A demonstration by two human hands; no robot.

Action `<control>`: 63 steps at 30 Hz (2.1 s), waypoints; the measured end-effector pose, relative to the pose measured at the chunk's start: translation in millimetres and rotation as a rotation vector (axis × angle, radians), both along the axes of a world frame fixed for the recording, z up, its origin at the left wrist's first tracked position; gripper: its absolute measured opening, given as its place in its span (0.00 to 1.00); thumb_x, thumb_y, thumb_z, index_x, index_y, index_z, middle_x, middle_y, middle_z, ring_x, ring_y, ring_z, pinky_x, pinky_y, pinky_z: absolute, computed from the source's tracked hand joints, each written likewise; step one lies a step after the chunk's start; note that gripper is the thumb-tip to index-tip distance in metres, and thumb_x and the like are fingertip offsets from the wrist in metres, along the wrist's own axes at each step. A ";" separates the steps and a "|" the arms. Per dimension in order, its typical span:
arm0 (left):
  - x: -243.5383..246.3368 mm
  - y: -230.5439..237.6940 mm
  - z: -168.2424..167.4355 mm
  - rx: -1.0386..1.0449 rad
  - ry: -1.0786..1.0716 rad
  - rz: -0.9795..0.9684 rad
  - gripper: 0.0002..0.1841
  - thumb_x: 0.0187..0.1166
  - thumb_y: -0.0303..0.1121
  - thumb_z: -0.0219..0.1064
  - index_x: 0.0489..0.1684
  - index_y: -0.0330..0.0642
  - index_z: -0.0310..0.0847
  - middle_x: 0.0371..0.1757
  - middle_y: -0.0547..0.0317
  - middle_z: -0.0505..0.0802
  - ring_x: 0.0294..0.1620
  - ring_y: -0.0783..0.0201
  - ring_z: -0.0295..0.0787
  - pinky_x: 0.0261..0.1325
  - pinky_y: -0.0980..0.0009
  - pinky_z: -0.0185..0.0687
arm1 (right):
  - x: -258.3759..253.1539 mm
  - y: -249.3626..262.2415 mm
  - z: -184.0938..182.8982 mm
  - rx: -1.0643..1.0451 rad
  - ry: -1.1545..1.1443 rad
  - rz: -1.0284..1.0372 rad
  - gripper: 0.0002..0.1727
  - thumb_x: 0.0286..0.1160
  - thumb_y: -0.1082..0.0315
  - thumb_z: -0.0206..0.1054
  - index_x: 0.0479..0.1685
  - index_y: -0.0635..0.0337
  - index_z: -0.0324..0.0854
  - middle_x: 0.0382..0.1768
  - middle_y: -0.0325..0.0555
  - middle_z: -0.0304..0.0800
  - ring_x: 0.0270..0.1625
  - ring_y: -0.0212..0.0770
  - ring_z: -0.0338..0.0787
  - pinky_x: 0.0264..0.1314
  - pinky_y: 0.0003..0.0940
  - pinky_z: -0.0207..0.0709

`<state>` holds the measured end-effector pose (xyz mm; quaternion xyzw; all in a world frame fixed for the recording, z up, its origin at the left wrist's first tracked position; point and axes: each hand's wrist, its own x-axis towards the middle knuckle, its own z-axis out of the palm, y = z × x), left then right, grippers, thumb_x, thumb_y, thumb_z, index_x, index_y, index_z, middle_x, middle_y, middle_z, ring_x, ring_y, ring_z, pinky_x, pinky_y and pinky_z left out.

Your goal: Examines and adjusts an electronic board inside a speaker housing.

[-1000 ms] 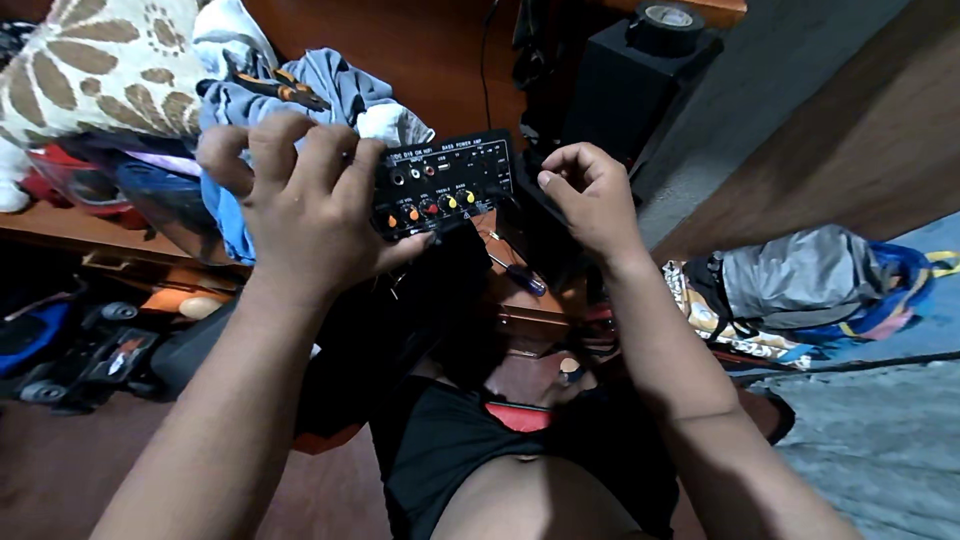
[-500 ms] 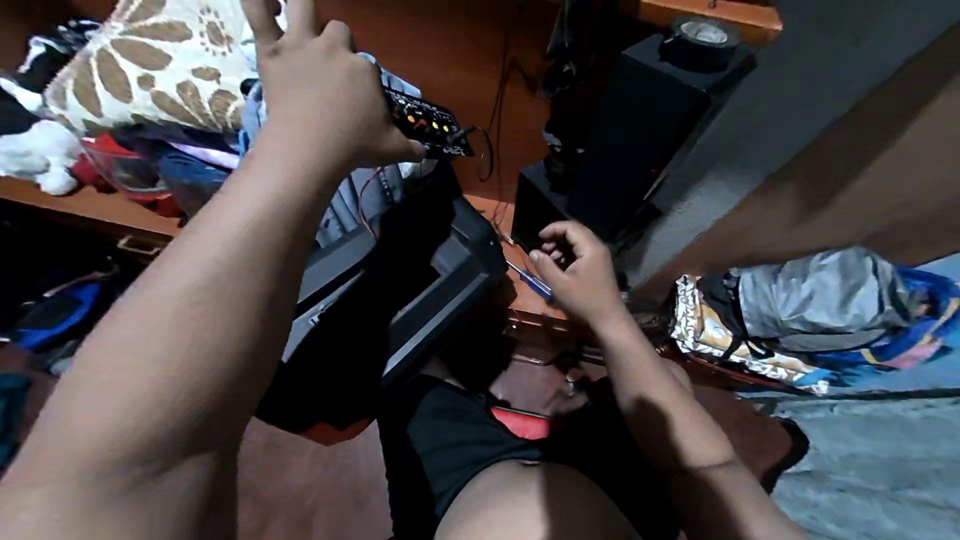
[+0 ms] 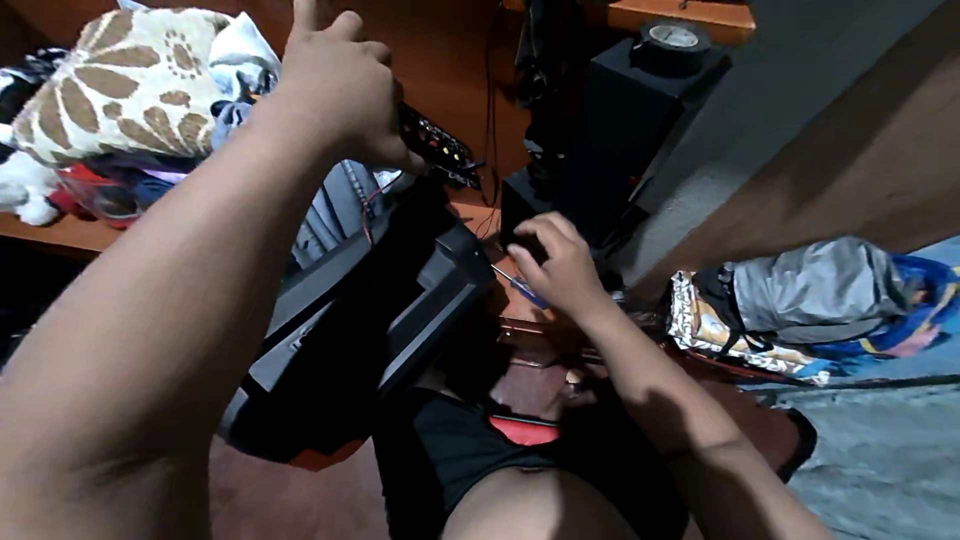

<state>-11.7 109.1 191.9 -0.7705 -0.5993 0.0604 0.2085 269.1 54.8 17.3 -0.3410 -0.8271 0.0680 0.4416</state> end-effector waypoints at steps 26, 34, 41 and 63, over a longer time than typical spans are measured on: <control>-22.5 -73.4 -20.9 0.143 0.048 -0.197 0.42 0.61 0.70 0.69 0.52 0.33 0.86 0.54 0.33 0.87 0.64 0.28 0.79 0.70 0.33 0.66 | -76.8 54.3 57.0 0.124 -0.418 -0.004 0.10 0.84 0.69 0.62 0.46 0.67 0.87 0.48 0.58 0.89 0.59 0.58 0.90 0.57 0.51 0.86; -24.3 -80.0 -20.2 0.152 0.008 -0.174 0.44 0.60 0.67 0.74 0.61 0.33 0.84 0.55 0.32 0.87 0.64 0.28 0.78 0.71 0.33 0.66 | -70.3 63.0 59.9 0.216 -0.363 -0.014 0.12 0.87 0.66 0.60 0.46 0.65 0.86 0.45 0.57 0.90 0.56 0.56 0.91 0.58 0.48 0.86; -21.0 -84.6 -22.5 0.215 -0.014 -0.177 0.44 0.63 0.69 0.69 0.62 0.32 0.82 0.55 0.30 0.86 0.64 0.27 0.79 0.70 0.33 0.66 | -64.1 62.8 62.0 0.239 -0.314 -0.038 0.13 0.87 0.66 0.61 0.47 0.66 0.87 0.46 0.57 0.91 0.57 0.57 0.92 0.61 0.48 0.86; -24.7 -103.1 -102.9 0.456 -0.123 0.009 0.45 0.59 0.61 0.74 0.73 0.34 0.72 0.56 0.28 0.84 0.61 0.24 0.78 0.70 0.28 0.59 | -108.1 41.9 52.5 -0.758 0.138 -0.063 0.24 0.93 0.54 0.54 0.28 0.60 0.79 0.26 0.45 0.80 0.31 0.42 0.82 0.38 0.45 0.76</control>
